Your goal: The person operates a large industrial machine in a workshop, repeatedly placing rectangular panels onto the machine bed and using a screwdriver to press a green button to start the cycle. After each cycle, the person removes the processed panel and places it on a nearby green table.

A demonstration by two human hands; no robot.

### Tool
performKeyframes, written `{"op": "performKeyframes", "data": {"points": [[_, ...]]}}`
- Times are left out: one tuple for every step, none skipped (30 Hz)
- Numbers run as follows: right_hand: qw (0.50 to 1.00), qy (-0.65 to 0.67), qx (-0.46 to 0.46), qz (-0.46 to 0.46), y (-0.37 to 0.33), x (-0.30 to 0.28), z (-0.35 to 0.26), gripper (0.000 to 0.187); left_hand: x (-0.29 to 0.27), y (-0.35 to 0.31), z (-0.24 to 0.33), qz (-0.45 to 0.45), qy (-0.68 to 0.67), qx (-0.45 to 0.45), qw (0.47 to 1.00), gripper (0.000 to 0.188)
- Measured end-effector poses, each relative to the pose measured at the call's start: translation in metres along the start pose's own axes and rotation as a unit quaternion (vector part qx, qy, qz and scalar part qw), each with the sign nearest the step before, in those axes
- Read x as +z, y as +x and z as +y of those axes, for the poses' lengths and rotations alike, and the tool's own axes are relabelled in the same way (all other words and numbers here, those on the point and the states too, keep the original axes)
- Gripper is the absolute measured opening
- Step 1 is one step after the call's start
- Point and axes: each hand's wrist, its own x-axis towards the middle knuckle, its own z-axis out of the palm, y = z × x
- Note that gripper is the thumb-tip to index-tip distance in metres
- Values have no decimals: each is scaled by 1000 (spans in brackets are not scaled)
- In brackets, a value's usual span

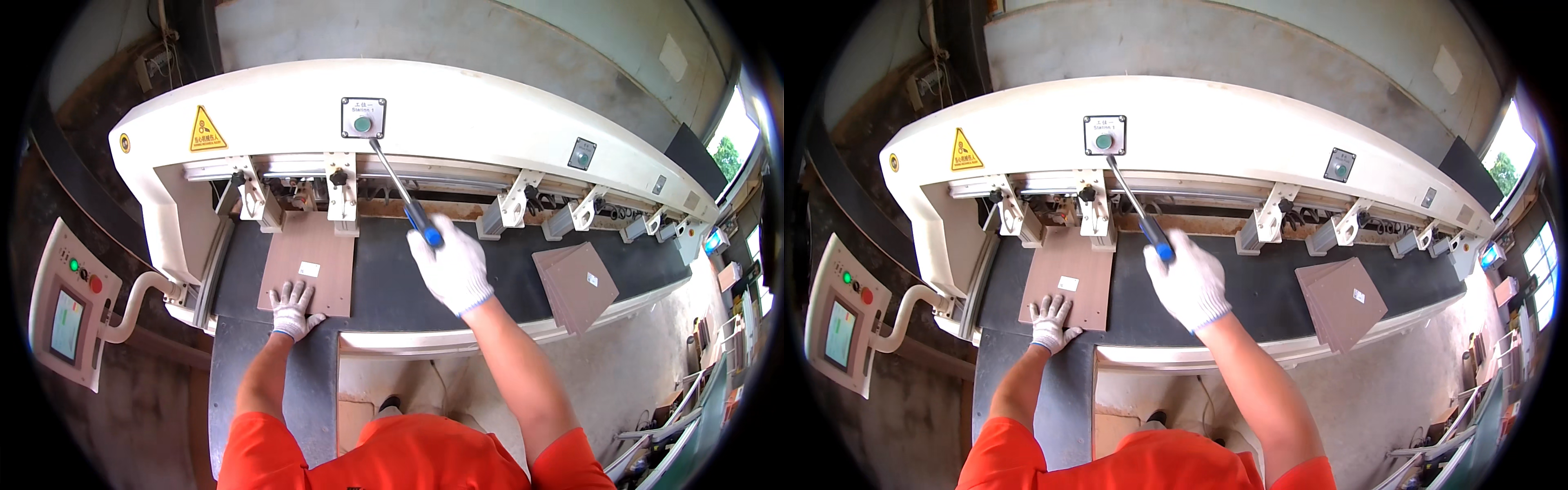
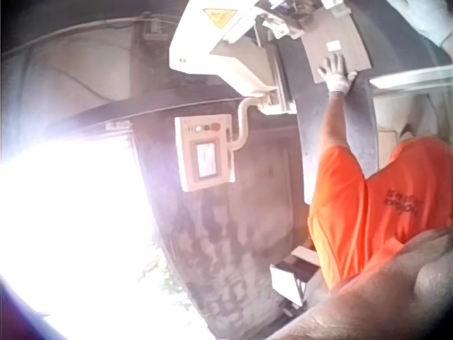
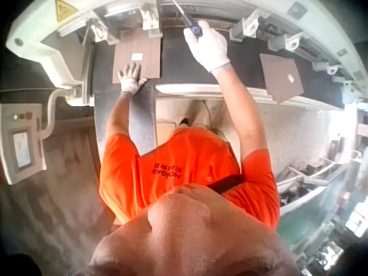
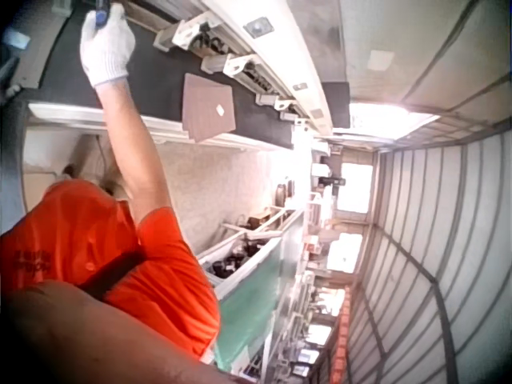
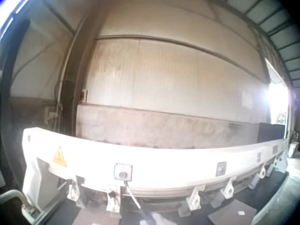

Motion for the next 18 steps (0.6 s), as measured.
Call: {"op": "performKeyframes", "data": {"points": [[1000, -29, 0, -2, 15, 1, -6, 40, -2, 3, 2, -2, -2, 3, 1000, 98], [999, -39, -10, 4, 27, 1, -10, 40, -5, 4, 4, -3, -2, 5, 1000, 98], [998, -60, -3, 6, 38, 5, -9, 40, -4, 4, 4, 7, 4, 10, 1000, 97], [997, -81, 5, 10, 45, 6, -8, 39, -3, 6, 5, 17, 9, 15, 1000, 96], [996, -86, 10, 11, 43, 3, -18, 39, -1, 3, 2, 24, 7, 14, 1000, 96], [998, -70, 0, 1, 36, 0, -25, 39, 1, -1, 0, 27, 3, 10, 1000, 96], [998, -54, -10, -9, 26, -3, -31, 39, 2, -4, -2, 30, -1, 6, 1000, 97], [999, -43, -15, -16, 14, -4, -30, 38, 0, -2, 0, 14, -7, 5, 1000, 97], [997, -47, -54, 13, -5, 5, -23, 40, 1, -1, 0, 10, -6, 6, 1000, 97], [997, -46, -54, -31, -26, 9, -16, 41, 2, -1, -1, 7, -3, 7, 1000, 97], [992, -53, -52, -99, -49, 16, -5, 41, 0, 1, 0, 7, -3, 7, 1000, 97], [982, -57, -38, -173, -75, 22, 6, 42, 0, 4, 4, 4, -2, 10, 1000, 96], [966, -61, -25, -249, -102, 28, 16, 45, 0, 3, 4, -2, 0, 10, 1000, 96], [942, -44, 12, -332, -125, 30, 21, 50, 1, 3, 4, -2, 6, 10, 1000, 96], [901, -14, 51, -431, -145, 28, 24, 51, 2, 0, 1, -2, 12, 6, 1000, 97], [867, -4, 51, -496, -164, 30, 43, 53, 2, 3, 3, -2, 17, 10, 1000, 97], [851, 21, 77, -520, -186, 28, 66, 57, -2, 4, 8, -21, 17, 5, 1000, 95], [844, 64, 174, -504, -202, 22, 88, 61, -1, 2, 8, -19, 20, 0, 1000, 95]]}}
